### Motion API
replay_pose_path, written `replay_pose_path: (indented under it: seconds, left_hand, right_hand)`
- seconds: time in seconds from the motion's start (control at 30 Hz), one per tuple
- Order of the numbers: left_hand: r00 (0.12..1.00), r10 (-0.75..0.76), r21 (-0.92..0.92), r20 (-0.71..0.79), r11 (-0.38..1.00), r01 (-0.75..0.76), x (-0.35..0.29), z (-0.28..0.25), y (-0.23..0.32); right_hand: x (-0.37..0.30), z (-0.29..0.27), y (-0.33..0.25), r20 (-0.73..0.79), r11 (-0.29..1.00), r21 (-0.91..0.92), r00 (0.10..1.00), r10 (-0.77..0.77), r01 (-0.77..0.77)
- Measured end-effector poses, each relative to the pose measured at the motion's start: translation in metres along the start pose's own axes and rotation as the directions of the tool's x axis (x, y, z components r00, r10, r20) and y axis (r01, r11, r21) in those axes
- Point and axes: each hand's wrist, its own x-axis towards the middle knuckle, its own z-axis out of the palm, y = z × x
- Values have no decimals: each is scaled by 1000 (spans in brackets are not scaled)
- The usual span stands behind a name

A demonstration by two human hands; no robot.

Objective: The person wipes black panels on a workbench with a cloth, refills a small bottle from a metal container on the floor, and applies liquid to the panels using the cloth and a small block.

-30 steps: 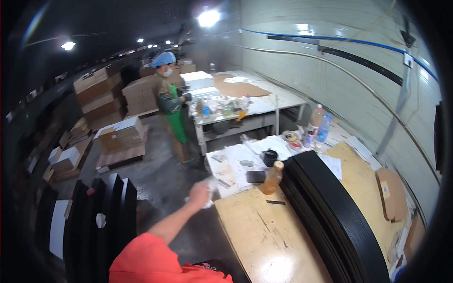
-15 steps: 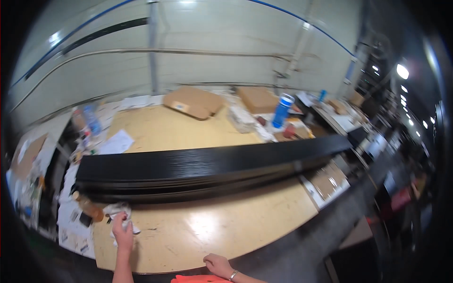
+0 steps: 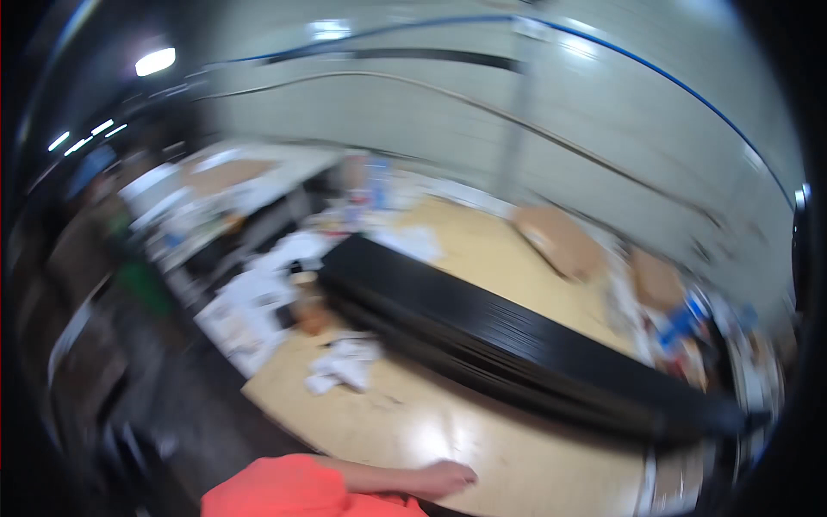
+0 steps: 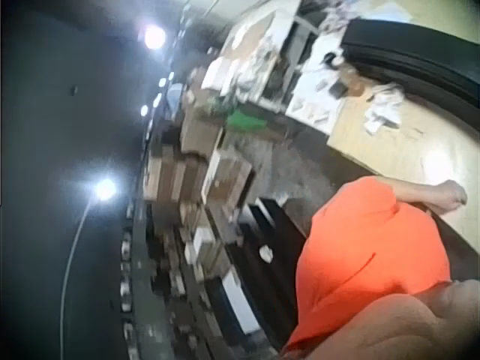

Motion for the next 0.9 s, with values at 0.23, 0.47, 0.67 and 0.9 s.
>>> replay_pose_path:
  seconds: [0.23,0.47,0.67,0.9]
  left_hand:
    - [919,-108,118,-380,979,164,-49,20,30]
    - [313,-483,-276,-818,806,524,-152,100,73]
    - [-43,-548,-488,-835,703,517,-209,161,116]
    - [-19,-586,-488,-810,656,575,-254,174,119]
  right_hand:
    - [167,-7,-53,608,911,-94,748,-266,401]
    - [213,31,-246,777,605,333,153,-610,724]
    - [125,67,-298,861,534,448,-184,-474,717]
    - [88,91,-269,821,307,369,-153,-550,878]
